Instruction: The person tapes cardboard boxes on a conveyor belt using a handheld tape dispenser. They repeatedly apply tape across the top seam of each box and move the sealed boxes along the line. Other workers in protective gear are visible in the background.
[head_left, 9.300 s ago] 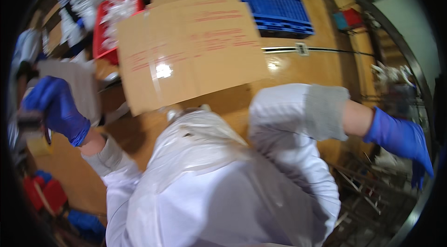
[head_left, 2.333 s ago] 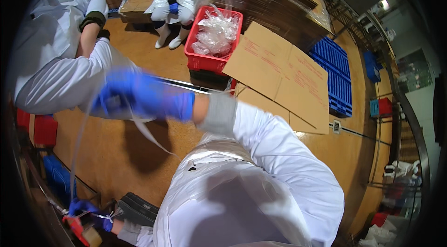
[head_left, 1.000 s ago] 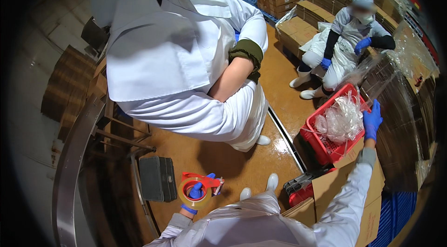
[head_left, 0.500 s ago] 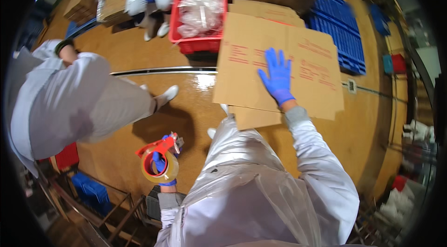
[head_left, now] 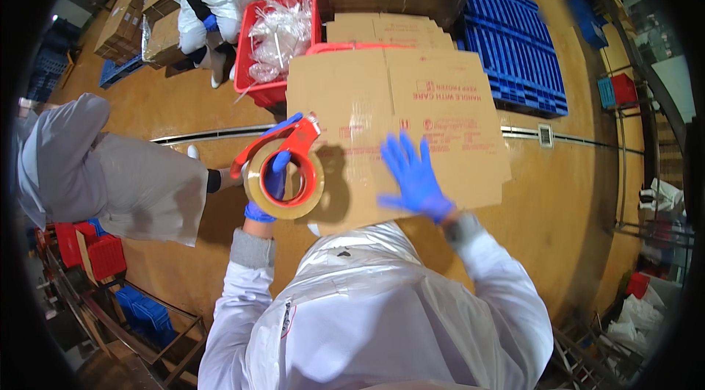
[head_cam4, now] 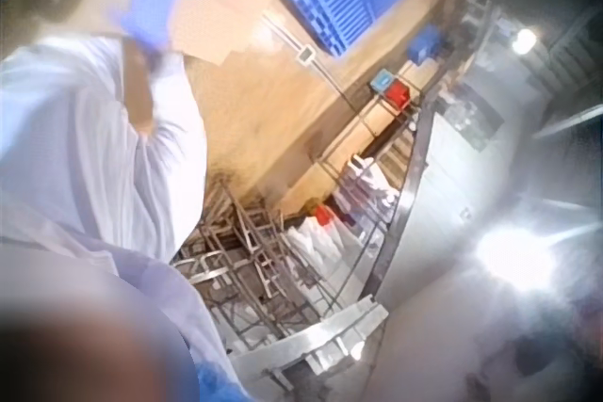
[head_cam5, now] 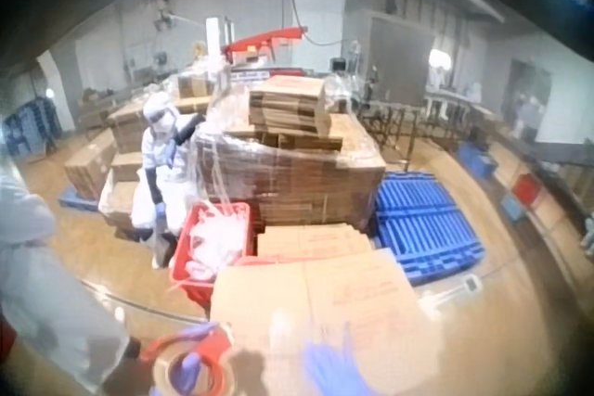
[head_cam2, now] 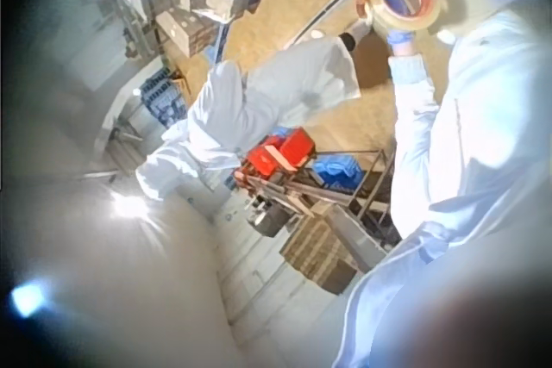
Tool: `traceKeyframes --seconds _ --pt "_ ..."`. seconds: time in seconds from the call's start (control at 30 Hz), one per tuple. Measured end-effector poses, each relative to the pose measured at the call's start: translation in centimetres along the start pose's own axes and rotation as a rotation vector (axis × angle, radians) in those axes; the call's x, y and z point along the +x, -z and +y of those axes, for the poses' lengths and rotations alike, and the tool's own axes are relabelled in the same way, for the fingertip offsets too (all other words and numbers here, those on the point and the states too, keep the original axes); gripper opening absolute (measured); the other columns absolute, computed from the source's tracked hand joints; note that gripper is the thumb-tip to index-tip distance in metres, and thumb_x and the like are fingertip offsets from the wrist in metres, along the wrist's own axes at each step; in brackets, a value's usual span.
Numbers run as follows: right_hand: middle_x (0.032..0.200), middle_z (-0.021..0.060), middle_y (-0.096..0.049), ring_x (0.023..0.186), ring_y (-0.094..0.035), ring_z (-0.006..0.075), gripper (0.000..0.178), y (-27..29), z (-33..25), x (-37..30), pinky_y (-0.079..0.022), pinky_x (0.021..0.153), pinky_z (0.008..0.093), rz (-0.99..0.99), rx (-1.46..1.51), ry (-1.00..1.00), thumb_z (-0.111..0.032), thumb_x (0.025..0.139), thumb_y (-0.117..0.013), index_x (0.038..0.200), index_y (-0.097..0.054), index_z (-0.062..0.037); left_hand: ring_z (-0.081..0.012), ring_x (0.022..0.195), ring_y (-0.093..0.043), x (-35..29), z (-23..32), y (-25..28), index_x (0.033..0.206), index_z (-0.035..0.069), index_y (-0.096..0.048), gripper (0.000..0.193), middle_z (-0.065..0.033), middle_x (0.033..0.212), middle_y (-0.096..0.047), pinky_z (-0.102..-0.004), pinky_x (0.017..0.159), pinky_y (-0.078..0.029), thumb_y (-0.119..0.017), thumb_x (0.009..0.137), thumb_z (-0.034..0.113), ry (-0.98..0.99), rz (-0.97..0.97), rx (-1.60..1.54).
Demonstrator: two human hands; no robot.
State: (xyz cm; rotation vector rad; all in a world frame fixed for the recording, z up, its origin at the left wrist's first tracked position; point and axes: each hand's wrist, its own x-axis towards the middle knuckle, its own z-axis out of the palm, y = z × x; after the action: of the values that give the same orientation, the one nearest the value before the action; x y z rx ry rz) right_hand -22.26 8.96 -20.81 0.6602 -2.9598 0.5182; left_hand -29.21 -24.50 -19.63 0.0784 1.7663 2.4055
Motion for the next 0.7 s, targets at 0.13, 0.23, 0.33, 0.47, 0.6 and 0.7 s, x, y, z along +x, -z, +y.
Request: traceKeyframes --seconds 0.13,0.23,0.33,0.47,0.6,0.7 --pt "0.163 0.0176 -0.029 0.153 -0.021 0.0409 0.095 0.9 1.1 -8.3 -0.015 0.117 0.0679 -0.293 -0.138 0.067 -0.031 0.076 -0.081 0.157 -0.034 -0.015 -0.0199 0.128 -0.054 -1.9 0.6 0.7 0.14 -0.001 -0.053 0.052 -0.0092 0.14 -0.059 -0.0343 0.111 -0.04 -0.064 0.098 0.028 0.016 0.124 -0.065" --pt "0.162 0.0174 -0.03 0.152 -0.021 0.0409 0.096 1.2 1.9 -7.0 -0.017 0.116 0.0687 -0.228 -0.244 0.06 -0.025 0.073 -0.084 0.155 -0.037 -0.0143 -0.0201 0.128 -0.054 -4.4 2.4 2.8 0.14 -0.001 -0.053 0.052 -0.0093 0.14 -0.059 -0.0344 0.111 -0.04 -0.064 0.098 0.028 -0.029 0.209 -0.139" --pt "0.161 0.0176 -0.031 0.152 -0.022 0.0403 0.091 2.9 2.4 -4.8 -0.018 0.116 0.0678 -0.206 -0.03 0.045 -0.02 0.075 -0.082 0.154 -0.038 -0.0131 -0.0202 0.128 -0.054 -6.1 3.3 4.2 0.14 -0.001 -0.053 0.052 -0.0095 0.14 -0.058 -0.0344 0.111 -0.04 -0.065 0.098 0.028 -0.089 0.281 -0.249" --pt "0.155 0.0198 -0.041 0.147 -0.034 0.0397 0.079 8.2 2.1 -2.9 -0.029 0.118 0.0536 -0.065 0.091 0.122 -0.014 0.079 -0.079 0.15 -0.044 -0.0078 -0.0204 0.128 -0.054 -8.8 5.0 7.2 0.14 -0.001 -0.053 0.052 -0.0097 0.14 -0.058 -0.0345 0.111 -0.04 -0.065 0.098 0.028 -0.21 0.358 -0.386" --pt "0.135 0.0189 -0.062 0.128 -0.058 0.0364 0.057 18.4 -1.1 -2.9 -0.043 0.111 0.0388 0.469 0.388 0.069 0.002 0.083 -0.069 0.139 -0.056 0.0031 -0.0206 0.129 -0.054 -13.5 6.0 10.2 0.14 -0.001 -0.053 0.052 -0.0099 0.141 -0.058 -0.0345 0.111 -0.04 -0.065 0.098 0.028 -0.322 0.423 -0.477" --pt "0.129 0.0182 -0.066 0.117 -0.064 0.0333 0.052 17.1 -0.2 -7.3 -0.047 0.104 0.039 0.746 0.302 -0.313 0.007 0.088 -0.063 0.14 -0.056 0.0024 -0.0207 0.129 -0.054 -16.6 5.7 12.2 0.14 -0.001 -0.053 0.052 -0.01 0.141 -0.058 -0.0345 0.111 -0.04 -0.065 0.097 0.028 -0.313 0.42 -0.512"
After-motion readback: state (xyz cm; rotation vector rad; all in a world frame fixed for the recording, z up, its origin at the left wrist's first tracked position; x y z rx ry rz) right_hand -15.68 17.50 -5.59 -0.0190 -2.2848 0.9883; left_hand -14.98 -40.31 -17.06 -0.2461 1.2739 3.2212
